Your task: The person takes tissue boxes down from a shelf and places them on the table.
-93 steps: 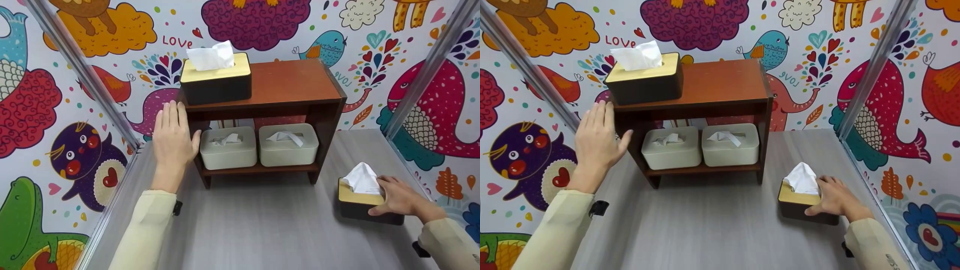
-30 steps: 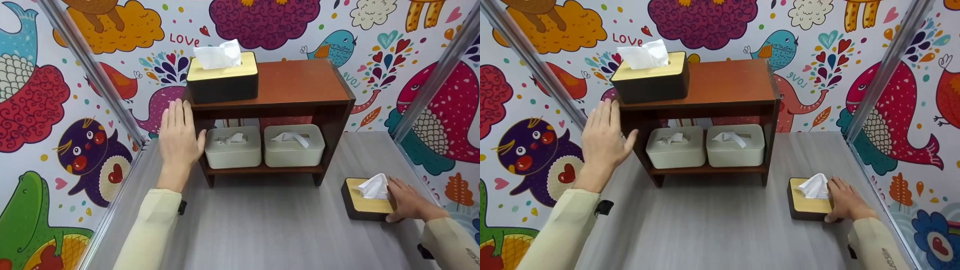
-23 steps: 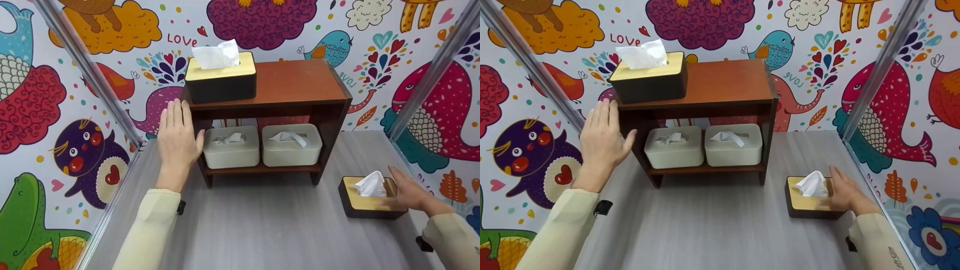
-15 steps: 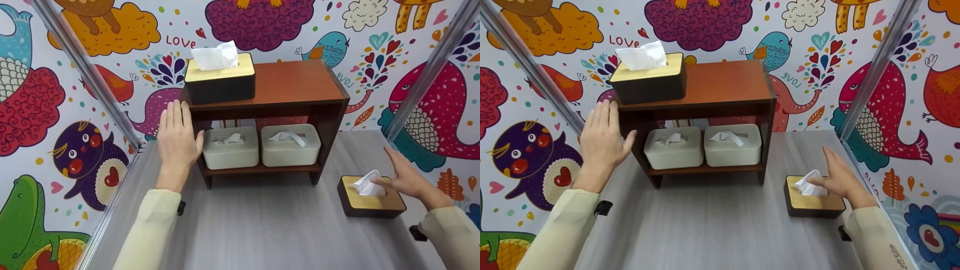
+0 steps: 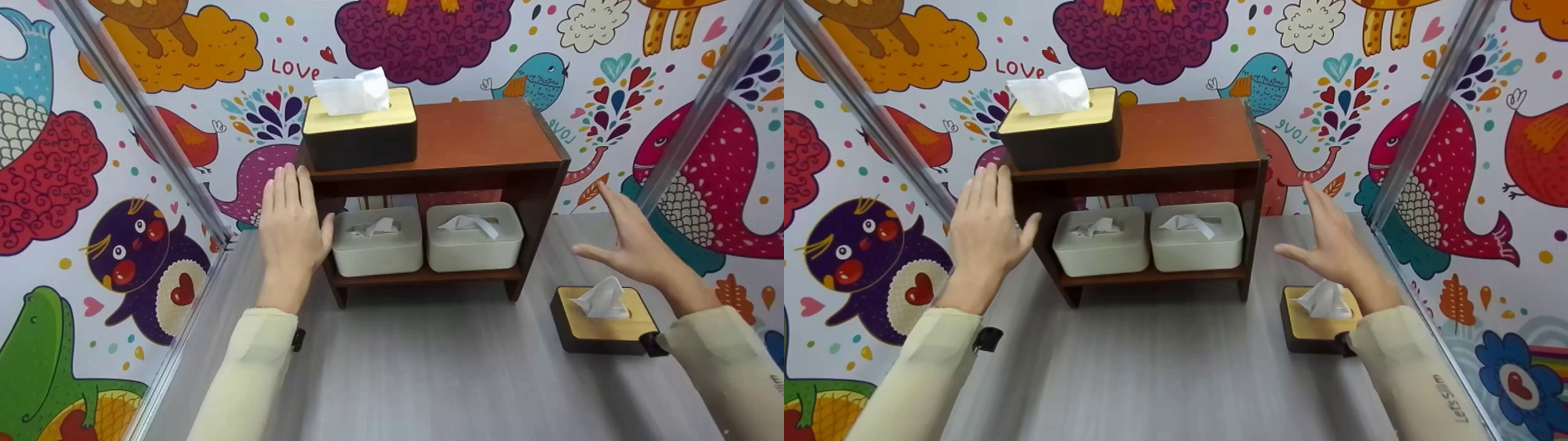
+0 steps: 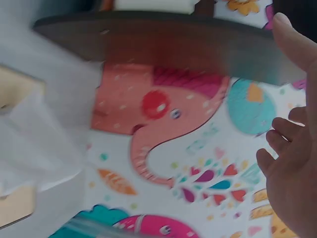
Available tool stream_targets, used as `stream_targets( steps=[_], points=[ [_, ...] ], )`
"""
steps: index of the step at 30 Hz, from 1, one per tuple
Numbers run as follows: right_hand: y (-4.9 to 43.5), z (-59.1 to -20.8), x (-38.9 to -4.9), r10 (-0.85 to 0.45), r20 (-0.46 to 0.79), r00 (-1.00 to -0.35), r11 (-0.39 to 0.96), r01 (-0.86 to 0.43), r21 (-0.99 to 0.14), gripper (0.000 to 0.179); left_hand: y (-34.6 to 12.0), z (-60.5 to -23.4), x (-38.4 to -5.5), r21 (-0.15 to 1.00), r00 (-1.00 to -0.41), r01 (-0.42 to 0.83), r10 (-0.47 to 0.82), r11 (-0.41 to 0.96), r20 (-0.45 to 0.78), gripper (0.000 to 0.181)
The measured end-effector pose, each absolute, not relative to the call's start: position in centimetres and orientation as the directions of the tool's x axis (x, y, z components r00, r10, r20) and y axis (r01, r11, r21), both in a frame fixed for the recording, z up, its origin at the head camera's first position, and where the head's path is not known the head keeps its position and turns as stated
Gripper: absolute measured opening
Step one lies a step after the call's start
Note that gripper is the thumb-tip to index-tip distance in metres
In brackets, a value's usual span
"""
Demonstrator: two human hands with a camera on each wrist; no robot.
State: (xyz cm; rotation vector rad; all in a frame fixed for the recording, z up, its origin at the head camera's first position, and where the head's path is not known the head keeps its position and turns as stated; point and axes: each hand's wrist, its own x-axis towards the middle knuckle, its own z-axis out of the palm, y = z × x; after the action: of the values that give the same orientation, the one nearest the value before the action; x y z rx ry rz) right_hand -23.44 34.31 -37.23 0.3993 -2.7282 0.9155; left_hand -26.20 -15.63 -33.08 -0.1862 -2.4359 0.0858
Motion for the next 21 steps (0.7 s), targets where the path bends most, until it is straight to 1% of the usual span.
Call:
stream_targets(
  steps=[4, 9, 15, 18, 21],
  points=[
    [32.8, -35.3, -23.9, -0.196, 0.410, -0.891, 0.732, -0.411, -0.543, 0.108, -15.6, -33.1, -26.2, -0.115, -0.752, 0.110, 0.158, 0.987, 0.640, 0.081],
    [30.9, -32.9, -24.3, -0.197, 0.505, -0.840, 0.729, -0.470, -0.497, 0.109, -15.6, -33.0, -26.2, -0.116, -0.759, 0.101, 0.152, 0.988, 0.634, 0.082],
    [27.6, -29.9, -25.1, -0.243, 0.559, -0.793, 0.727, -0.531, -0.436, 0.105, -15.6, -32.8, -26.1, -0.126, -0.766, 0.093, 0.151, 0.988, 0.624, 0.082],
    [25.3, -28.4, -26.0, -0.295, 0.569, -0.767, 0.726, -0.567, -0.388, 0.105, -15.5, -32.9, -26.1, -0.128, -0.768, 0.091, 0.151, 0.988, 0.623, 0.082],
    [22.8, -27.2, -27.0, -0.362, 0.547, -0.755, 0.731, -0.594, -0.336, 0.106, -15.5, -32.9, -26.1, -0.127, -0.768, 0.092, 0.151, 0.988, 0.622, 0.083]
  ],
)
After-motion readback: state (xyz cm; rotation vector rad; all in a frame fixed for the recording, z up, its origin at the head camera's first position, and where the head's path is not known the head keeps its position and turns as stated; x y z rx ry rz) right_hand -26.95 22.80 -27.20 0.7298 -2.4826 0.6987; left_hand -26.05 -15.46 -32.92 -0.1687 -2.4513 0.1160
